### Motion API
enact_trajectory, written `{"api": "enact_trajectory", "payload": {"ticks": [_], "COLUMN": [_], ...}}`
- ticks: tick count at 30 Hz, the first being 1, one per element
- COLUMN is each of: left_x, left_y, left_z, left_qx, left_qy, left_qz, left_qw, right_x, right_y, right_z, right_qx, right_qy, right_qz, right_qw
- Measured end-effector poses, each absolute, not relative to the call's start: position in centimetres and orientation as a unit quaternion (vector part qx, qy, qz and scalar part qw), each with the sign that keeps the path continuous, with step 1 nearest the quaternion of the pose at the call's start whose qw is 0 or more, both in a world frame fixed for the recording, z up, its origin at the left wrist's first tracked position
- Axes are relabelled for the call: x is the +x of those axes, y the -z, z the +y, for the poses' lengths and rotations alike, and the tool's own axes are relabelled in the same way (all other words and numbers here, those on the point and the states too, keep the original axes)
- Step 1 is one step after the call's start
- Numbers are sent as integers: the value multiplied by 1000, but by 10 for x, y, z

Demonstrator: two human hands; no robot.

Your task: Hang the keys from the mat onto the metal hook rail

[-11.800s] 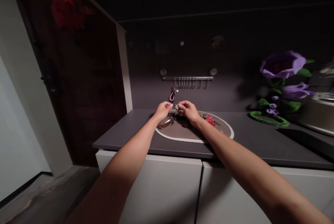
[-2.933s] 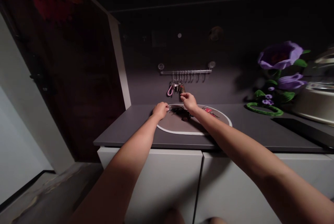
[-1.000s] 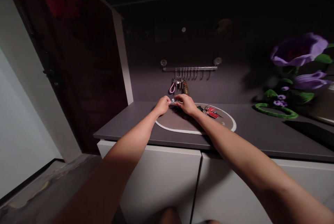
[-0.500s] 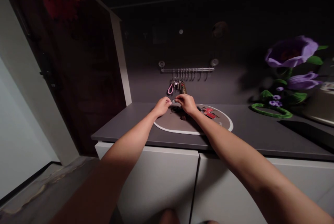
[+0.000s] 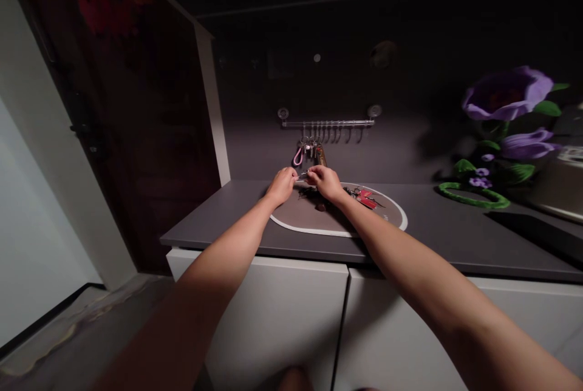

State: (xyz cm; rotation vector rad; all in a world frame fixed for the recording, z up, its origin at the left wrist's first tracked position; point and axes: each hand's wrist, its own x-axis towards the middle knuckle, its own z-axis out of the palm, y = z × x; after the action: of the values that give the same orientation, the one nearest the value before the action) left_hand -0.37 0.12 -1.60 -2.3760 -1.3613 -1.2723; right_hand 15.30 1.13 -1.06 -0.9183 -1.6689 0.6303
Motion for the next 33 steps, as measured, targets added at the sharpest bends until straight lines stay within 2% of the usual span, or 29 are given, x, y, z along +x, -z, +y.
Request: {"api": "enact_trajectory", "payload": {"ticks": [10,19,24,33], "left_x": [0,8,9,10], "left_y": [15,18,23,26], "left_z": [-3,-10,-7,-6], "left_qx": [-776,-810,-823,-824], "left_qy": [438,407,380,358], "left_qz": [-453,-423,-422,-438], "left_qw": [26,-12,8,22], "right_x": [152,156,161,172], "right_y": [8,2,-2,-34], "right_z": [11,4,3,28], "right_qx": [-311,-295,-283,-325], "right_qy": [-432,-456,-451,-377], "right_qz": [-596,-557,-521,-479], "right_qw": [601,628,667,723]}}
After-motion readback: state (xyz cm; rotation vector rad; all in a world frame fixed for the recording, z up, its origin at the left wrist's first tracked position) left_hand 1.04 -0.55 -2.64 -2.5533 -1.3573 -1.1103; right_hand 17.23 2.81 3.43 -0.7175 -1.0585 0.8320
